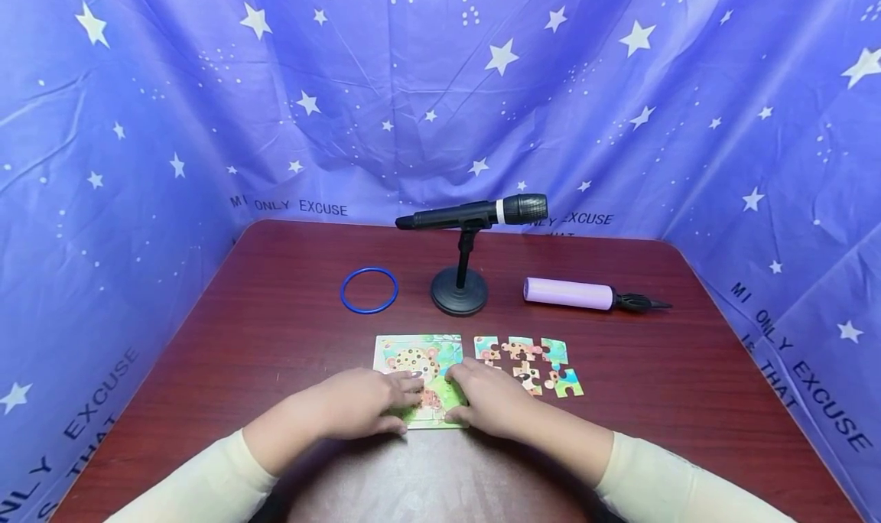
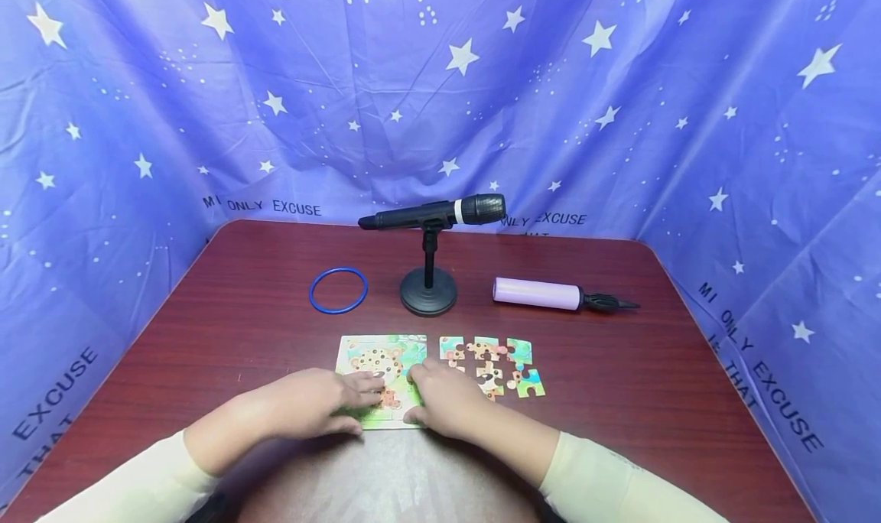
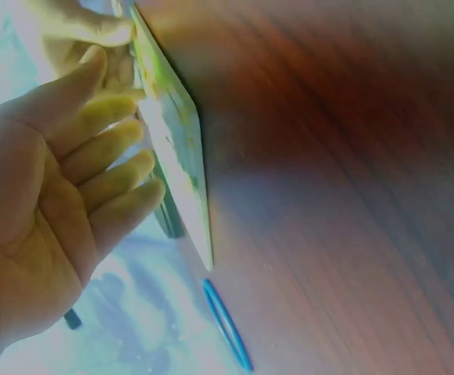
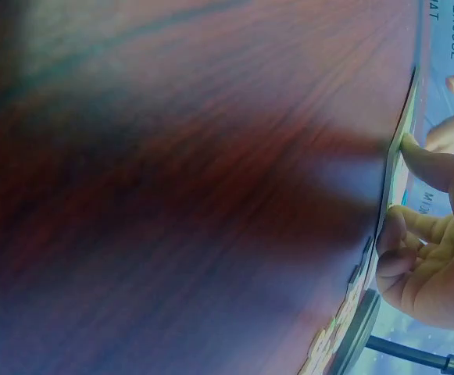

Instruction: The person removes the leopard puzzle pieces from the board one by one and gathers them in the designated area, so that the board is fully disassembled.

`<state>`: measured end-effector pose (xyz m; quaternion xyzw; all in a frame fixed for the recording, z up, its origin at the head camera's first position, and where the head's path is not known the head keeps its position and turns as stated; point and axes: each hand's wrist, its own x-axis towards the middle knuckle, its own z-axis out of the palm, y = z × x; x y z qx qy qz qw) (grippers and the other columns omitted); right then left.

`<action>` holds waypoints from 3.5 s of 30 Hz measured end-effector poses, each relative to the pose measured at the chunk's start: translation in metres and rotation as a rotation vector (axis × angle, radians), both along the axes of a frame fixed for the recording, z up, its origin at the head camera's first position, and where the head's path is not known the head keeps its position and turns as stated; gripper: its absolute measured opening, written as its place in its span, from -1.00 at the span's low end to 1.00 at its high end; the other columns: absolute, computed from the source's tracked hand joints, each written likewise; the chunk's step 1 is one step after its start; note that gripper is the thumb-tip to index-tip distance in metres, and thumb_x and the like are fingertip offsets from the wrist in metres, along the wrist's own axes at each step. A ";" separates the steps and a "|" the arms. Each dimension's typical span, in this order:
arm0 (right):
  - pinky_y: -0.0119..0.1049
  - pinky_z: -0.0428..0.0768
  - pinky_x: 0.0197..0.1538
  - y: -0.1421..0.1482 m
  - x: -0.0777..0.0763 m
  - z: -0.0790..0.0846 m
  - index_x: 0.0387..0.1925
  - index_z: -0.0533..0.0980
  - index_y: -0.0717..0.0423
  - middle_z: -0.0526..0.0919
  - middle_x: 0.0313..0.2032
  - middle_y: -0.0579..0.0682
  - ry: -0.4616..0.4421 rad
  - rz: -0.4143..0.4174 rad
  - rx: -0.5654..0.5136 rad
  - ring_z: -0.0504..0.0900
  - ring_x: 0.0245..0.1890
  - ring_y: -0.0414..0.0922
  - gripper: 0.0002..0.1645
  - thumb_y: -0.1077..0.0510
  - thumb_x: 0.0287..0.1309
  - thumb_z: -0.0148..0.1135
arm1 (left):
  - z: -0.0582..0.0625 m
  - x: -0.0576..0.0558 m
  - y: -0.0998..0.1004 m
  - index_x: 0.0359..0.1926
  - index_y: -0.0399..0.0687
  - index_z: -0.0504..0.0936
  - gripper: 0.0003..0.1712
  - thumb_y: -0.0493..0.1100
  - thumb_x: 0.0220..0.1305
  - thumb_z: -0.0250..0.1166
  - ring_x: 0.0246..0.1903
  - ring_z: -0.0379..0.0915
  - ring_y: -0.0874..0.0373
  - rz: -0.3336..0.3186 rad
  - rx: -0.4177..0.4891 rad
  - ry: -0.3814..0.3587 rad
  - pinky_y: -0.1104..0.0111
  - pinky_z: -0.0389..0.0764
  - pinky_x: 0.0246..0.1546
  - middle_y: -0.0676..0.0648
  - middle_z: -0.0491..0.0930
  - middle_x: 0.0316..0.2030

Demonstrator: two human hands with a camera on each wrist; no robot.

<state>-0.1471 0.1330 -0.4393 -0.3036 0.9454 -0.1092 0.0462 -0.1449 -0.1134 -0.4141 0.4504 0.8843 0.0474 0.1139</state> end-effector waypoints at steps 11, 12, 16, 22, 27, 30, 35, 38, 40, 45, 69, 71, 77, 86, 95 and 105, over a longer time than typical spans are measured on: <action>-0.34 0.41 -0.39 -0.001 -0.004 -0.001 -0.15 0.49 -0.01 0.45 -0.33 -0.20 -0.028 0.000 -0.018 0.38 -0.43 -0.27 -0.45 -0.20 -0.09 0.49 | 0.003 0.008 0.006 0.27 0.18 0.56 -0.47 0.15 0.32 0.23 0.26 0.44 0.05 -0.047 -0.113 -0.006 0.17 0.52 0.20 0.06 0.44 0.32; -0.34 0.40 -0.40 -0.001 -0.004 -0.001 -0.16 0.48 -0.02 0.44 -0.33 -0.21 -0.028 -0.002 -0.021 0.38 -0.43 -0.27 -0.44 -0.20 -0.09 0.50 | 0.003 0.008 0.006 0.27 0.18 0.56 -0.48 0.14 0.32 0.23 0.26 0.44 0.05 -0.049 -0.114 -0.004 0.16 0.52 0.20 0.06 0.45 0.32; -0.34 0.43 -0.37 -0.001 -0.004 0.000 -0.14 0.45 -0.06 0.44 -0.31 -0.22 -0.030 -0.009 -0.033 0.40 -0.41 -0.26 -0.43 -0.20 -0.09 0.50 | 0.003 0.007 0.007 0.25 0.20 0.58 -0.50 0.13 0.31 0.24 0.25 0.45 0.06 -0.058 -0.119 -0.003 0.18 0.54 0.18 0.05 0.45 0.31; -0.37 0.46 -0.36 0.003 -0.006 0.001 -0.15 0.46 -0.07 0.46 -0.42 -0.26 -0.072 -0.006 -0.150 0.42 -0.47 -0.31 -0.65 -0.05 0.12 0.40 | 0.004 0.008 0.006 0.25 0.23 0.57 -0.50 0.13 0.31 0.24 0.25 0.45 0.04 -0.048 -0.121 -0.019 0.17 0.54 0.17 0.06 0.43 0.32; -0.41 0.49 -0.37 0.011 -0.010 0.004 -0.18 0.47 -0.07 0.51 -0.46 -0.29 -0.225 -0.024 -0.333 0.47 -0.49 -0.34 -0.85 0.09 0.26 0.28 | 0.003 0.007 0.005 0.26 0.23 0.57 -0.50 0.12 0.31 0.24 0.27 0.42 0.05 -0.046 -0.119 -0.035 0.17 0.52 0.20 0.06 0.42 0.33; -0.39 0.55 -0.38 0.020 -0.012 0.008 -0.18 0.48 -0.02 0.57 -0.42 -0.21 -0.339 -0.052 -0.444 0.55 -0.46 -0.25 -0.88 0.13 0.29 0.25 | 0.002 0.007 0.005 0.27 0.22 0.56 -0.49 0.12 0.32 0.23 0.27 0.42 0.04 -0.050 -0.111 -0.038 0.16 0.52 0.20 0.05 0.41 0.34; -0.30 0.60 -0.41 0.040 -0.014 0.014 -0.20 0.48 0.08 0.57 -0.41 -0.03 -0.474 -0.099 -0.553 0.60 -0.45 -0.05 -0.87 0.15 0.28 0.25 | 0.001 0.006 0.003 0.27 0.20 0.55 -0.50 0.11 0.34 0.22 0.29 0.41 0.04 -0.043 -0.093 -0.053 0.16 0.50 0.22 0.05 0.41 0.34; -0.23 0.64 -0.41 0.056 -0.014 0.015 -0.21 0.48 0.12 0.58 -0.42 0.04 -0.518 -0.116 -0.579 0.60 -0.46 -0.01 -0.86 0.16 0.28 0.26 | -0.001 0.005 0.003 0.27 0.21 0.55 -0.50 0.12 0.34 0.21 0.29 0.40 0.07 -0.033 -0.093 -0.064 0.18 0.51 0.21 0.07 0.40 0.34; -0.20 0.65 -0.41 0.067 -0.014 0.016 -0.21 0.48 0.16 0.57 -0.43 0.07 -0.544 -0.124 -0.597 0.60 -0.47 -0.02 -0.85 0.18 0.27 0.25 | -0.002 0.005 0.003 0.27 0.24 0.55 -0.51 0.13 0.35 0.20 0.29 0.40 0.08 -0.031 -0.094 -0.064 0.20 0.52 0.20 0.08 0.40 0.34; -0.20 0.66 -0.43 0.096 -0.011 0.016 -0.21 0.48 0.23 0.56 -0.44 0.10 -0.580 -0.140 -0.623 0.60 -0.48 -0.06 -0.84 0.22 0.26 0.25 | -0.002 0.003 0.003 0.25 0.25 0.57 -0.53 0.12 0.35 0.20 0.28 0.40 0.11 -0.038 -0.078 -0.060 0.22 0.53 0.19 0.09 0.41 0.34; -0.32 0.57 -0.53 0.162 0.007 0.004 -0.28 0.49 0.11 0.56 -0.52 -0.08 -0.425 -0.278 -0.337 0.53 -0.58 -0.19 -0.90 0.18 0.25 0.26 | -0.002 0.003 -0.001 0.21 0.21 0.60 -0.55 0.11 0.34 0.22 0.26 0.43 0.13 -0.059 -0.047 -0.033 0.21 0.52 0.19 0.07 0.46 0.30; -0.33 0.55 -0.54 0.163 0.007 0.004 -0.29 0.49 0.09 0.55 -0.53 -0.09 -0.411 -0.280 -0.321 0.52 -0.59 -0.20 -0.90 0.19 0.24 0.27 | -0.001 0.003 0.000 0.22 0.22 0.59 -0.55 0.11 0.34 0.22 0.26 0.43 0.14 -0.054 -0.054 -0.034 0.22 0.52 0.19 0.08 0.45 0.30; -0.34 0.55 -0.53 0.169 0.011 0.004 -0.30 0.49 0.09 0.54 -0.53 -0.10 -0.415 -0.273 -0.336 0.51 -0.59 -0.24 -0.88 0.17 0.23 0.27 | -0.002 0.003 0.000 0.22 0.21 0.59 -0.55 0.10 0.34 0.22 0.27 0.42 0.13 -0.056 -0.055 -0.041 0.22 0.51 0.21 0.07 0.44 0.31; -0.32 0.56 -0.53 0.189 0.019 0.008 -0.22 0.49 0.14 0.54 -0.49 -0.07 -0.457 -0.250 -0.388 0.51 -0.59 -0.24 -0.81 0.13 0.24 0.28 | -0.001 0.003 0.001 0.22 0.20 0.59 -0.55 0.10 0.35 0.21 0.27 0.42 0.12 -0.057 -0.047 -0.046 0.21 0.52 0.20 0.06 0.44 0.31; -0.31 0.57 -0.52 0.185 0.018 0.006 0.10 0.50 0.12 0.54 -0.44 -0.07 -0.444 -0.210 -0.361 0.53 -0.60 -0.22 -0.63 0.11 0.30 0.22 | -0.001 0.003 0.001 0.20 0.22 0.62 -0.59 0.01 0.35 0.23 0.25 0.45 0.14 -0.060 -0.052 -0.028 0.23 0.54 0.17 0.08 0.47 0.29; -0.34 0.54 -0.54 0.178 0.015 0.005 -0.23 0.49 0.08 0.54 -0.51 -0.11 -0.402 -0.271 -0.352 0.50 -0.60 -0.25 -0.82 0.09 0.23 0.29 | -0.002 0.003 0.000 0.21 0.20 0.60 -0.57 0.04 0.34 0.23 0.25 0.44 0.13 -0.054 -0.040 -0.044 0.22 0.53 0.18 0.07 0.46 0.30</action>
